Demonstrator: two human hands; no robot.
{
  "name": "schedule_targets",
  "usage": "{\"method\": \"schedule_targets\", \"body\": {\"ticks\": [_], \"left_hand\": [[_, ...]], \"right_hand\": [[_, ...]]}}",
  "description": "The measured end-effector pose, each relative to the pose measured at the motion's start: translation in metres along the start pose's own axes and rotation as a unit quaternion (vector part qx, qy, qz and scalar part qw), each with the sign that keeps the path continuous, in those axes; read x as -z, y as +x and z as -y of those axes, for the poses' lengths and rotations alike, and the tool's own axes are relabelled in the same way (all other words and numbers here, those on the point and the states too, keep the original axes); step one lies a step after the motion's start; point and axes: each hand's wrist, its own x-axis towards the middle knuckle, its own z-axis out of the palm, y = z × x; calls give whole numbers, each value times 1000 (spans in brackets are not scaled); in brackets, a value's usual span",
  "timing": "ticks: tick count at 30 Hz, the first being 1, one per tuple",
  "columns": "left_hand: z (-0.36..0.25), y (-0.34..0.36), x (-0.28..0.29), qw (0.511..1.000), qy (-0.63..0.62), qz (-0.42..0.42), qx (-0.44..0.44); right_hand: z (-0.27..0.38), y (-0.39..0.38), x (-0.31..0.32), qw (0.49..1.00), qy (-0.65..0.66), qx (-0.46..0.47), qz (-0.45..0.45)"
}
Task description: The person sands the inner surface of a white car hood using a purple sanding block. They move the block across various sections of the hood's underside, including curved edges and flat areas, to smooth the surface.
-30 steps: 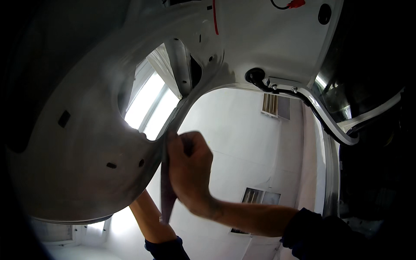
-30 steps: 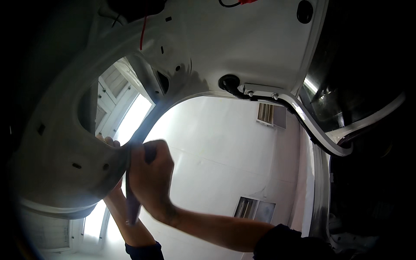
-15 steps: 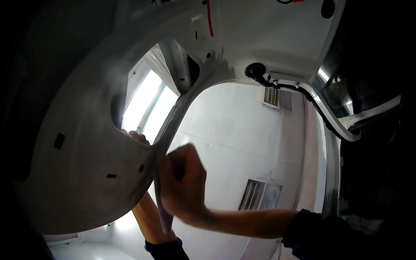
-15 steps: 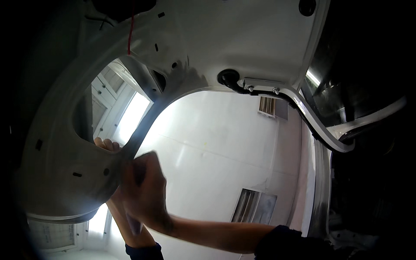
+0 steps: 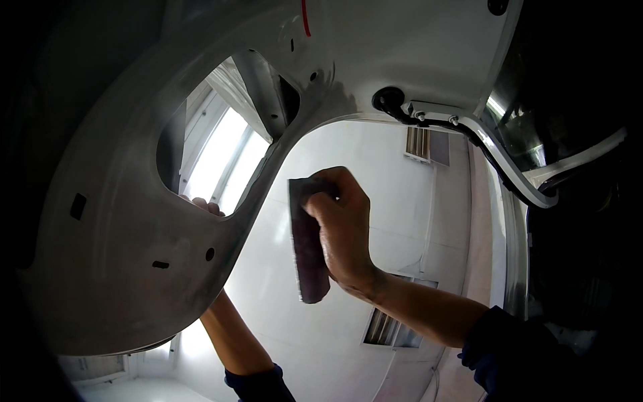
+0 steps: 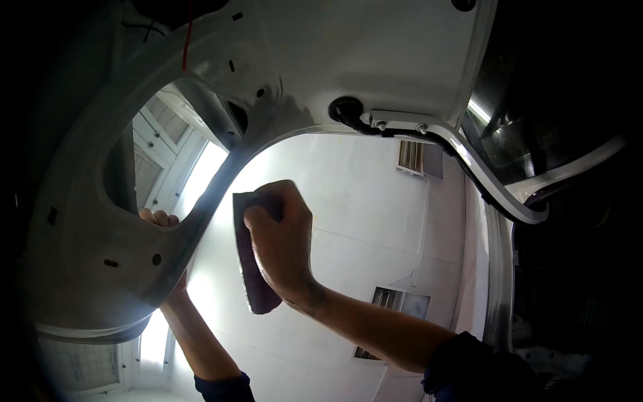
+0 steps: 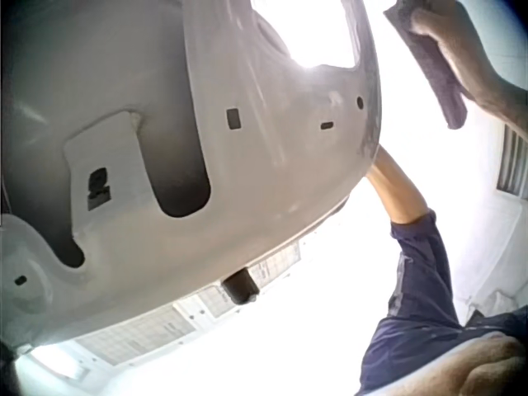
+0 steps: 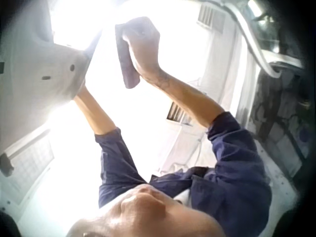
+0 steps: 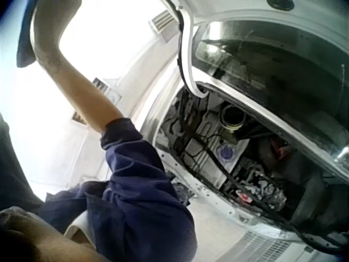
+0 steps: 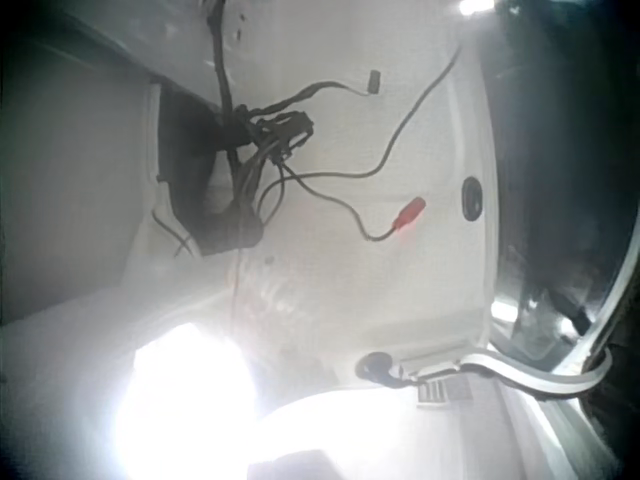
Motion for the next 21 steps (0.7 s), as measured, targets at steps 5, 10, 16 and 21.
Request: {"method": "schedule_targets", "body": {"ticks": [5, 10, 16, 21], "left_hand": [[-1, -5, 12, 998, 57, 5, -12], [4, 8, -15, 976, 200, 48, -76], [6, -16, -29, 962, 246, -115, -15], [6, -27, -35, 940, 274, -201, 2]], "right_hand": [[-8, -6, -18, 996, -78, -28, 25], [13, -9, -28, 983, 55, -171, 28], [18, -67, -59, 981, -84, -169, 43], [7, -57, -50, 985, -145, -94, 26]]}}
